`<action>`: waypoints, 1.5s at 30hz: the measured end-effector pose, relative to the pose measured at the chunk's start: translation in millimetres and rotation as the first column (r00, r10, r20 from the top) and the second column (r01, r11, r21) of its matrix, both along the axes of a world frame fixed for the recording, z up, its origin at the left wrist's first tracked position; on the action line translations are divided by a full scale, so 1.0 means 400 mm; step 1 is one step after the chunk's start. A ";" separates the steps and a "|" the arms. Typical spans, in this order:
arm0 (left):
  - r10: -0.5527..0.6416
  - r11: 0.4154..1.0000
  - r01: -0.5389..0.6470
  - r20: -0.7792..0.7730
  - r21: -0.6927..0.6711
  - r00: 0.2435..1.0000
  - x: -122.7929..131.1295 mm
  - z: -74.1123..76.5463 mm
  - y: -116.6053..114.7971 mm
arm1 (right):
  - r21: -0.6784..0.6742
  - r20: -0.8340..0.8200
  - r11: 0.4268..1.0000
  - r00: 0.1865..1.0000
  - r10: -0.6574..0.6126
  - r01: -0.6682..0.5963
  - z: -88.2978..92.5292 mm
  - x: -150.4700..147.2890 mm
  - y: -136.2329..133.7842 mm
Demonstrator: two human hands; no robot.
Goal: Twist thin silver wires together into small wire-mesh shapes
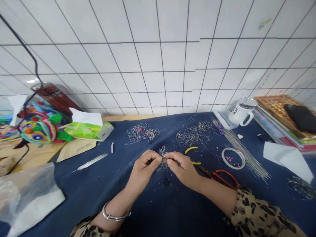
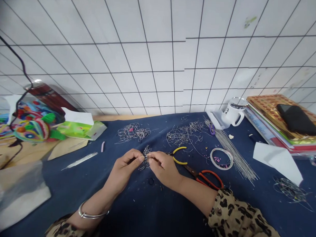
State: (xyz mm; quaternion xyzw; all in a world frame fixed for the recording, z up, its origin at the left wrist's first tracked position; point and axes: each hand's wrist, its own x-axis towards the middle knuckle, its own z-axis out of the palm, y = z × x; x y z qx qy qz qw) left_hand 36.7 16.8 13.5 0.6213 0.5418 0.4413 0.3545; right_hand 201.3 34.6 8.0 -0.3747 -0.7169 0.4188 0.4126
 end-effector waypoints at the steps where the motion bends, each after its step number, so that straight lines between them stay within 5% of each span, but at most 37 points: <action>1: 0.013 1.000 -0.013 0.011 -0.006 1.000 0.000 -0.002 0.001 | -0.061 -0.011 0.998 1.000 -0.003 0.002 0.000 -0.001 -0.001; 6: 0.015 1.000 -0.015 -0.046 0.004 0.999 -0.004 -0.004 0.006 | -0.230 -0.087 0.973 0.996 -0.017 -0.004 -0.008 -0.002 -0.002; 14: -0.036 0.997 0.045 -0.139 0.062 0.990 -0.018 -0.009 0.019 | -0.344 -0.354 0.914 0.931 0.087 -0.217 -0.021 -0.001 0.005; 20: -0.076 0.994 0.090 -0.187 0.068 0.979 -0.029 -0.011 0.027 | -0.396 -0.399 0.889 0.915 0.059 -0.230 -0.030 -0.004 0.006; 25: -0.023 0.974 0.093 -0.321 0.204 0.947 -0.023 -0.005 0.018 | -0.395 -0.365 0.897 0.930 0.046 -0.199 -0.040 -0.009 0.005; 34: 0.118 0.923 0.055 -0.417 0.380 0.901 -0.008 -0.023 0.007 | -0.263 -0.140 0.965 0.990 -0.027 -0.011 -0.049 -0.025 0.000; 41: 0.256 0.872 0.090 -0.604 0.482 0.755 -0.012 -0.035 0.001 | -0.097 0.034 0.988 0.993 -0.114 0.117 -0.041 -0.032 -0.013; 45: 0.271 0.879 0.071 -0.616 0.472 0.740 -0.005 -0.034 -0.003 | 0.056 0.096 0.990 0.986 -0.133 0.128 -0.043 -0.031 -0.013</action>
